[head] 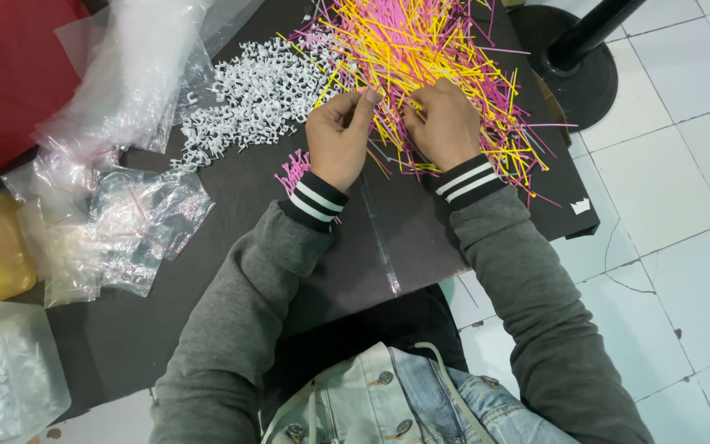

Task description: Sorting pink cable ties from a mixed pile and organizing them into a bundle.

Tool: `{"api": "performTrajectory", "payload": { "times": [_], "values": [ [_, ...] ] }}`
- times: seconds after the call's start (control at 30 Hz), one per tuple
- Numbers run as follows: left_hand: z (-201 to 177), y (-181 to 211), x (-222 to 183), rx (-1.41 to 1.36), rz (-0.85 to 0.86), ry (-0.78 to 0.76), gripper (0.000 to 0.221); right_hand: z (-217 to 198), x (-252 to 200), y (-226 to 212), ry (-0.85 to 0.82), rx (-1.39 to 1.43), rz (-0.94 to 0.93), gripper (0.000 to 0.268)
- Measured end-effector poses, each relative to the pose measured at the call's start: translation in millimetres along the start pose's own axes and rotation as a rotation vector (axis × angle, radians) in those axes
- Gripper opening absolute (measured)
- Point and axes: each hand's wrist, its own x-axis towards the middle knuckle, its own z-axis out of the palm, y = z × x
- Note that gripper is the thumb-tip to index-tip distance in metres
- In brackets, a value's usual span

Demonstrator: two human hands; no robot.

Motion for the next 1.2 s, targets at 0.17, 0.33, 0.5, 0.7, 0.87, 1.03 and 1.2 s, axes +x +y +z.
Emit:
{"api": "performTrajectory", "payload": {
  "times": [0.17, 0.33, 0.5, 0.7, 0.87, 1.03, 1.2],
  "values": [
    [-1, 6, -1, -0.019, -0.011, -0.012, 0.033, 3, 2, -1, -0.044, -0.082, 0.058, 0.026],
    [-3, 15, -3, 0.007, 0.006, -0.035, 0.038, 4, 4, 1, -0.045, -0.042, 0.101, 0.031],
    [-4, 15, -2, 0.021, -0.007, -0.032, 0.044, 6, 5, 14, 0.032, 0.048, -0.022, 0.012],
    [-4, 12, -2, 0.105, 0.043, -0.084, 0.049, -40, 0, 3, 0.141, 0.267, -0.065, 0.009],
    [-3, 17, -5, 0.142, 0.034, -0.089, 0.037, -55, -6, -5, 0.208, 0.598, -0.052, 0.004],
    [5, 8, -8, 0.218, 0.079, -0.105, 0.039, -69, -10, -27, 0.037, 0.832, -0.041, 0.003],
    [15, -1, -13, -0.001, 0.099, -0.322, 0.027, -64, -9, -35, -0.021, 0.85, -0.082, 0.005]
  ]
}}
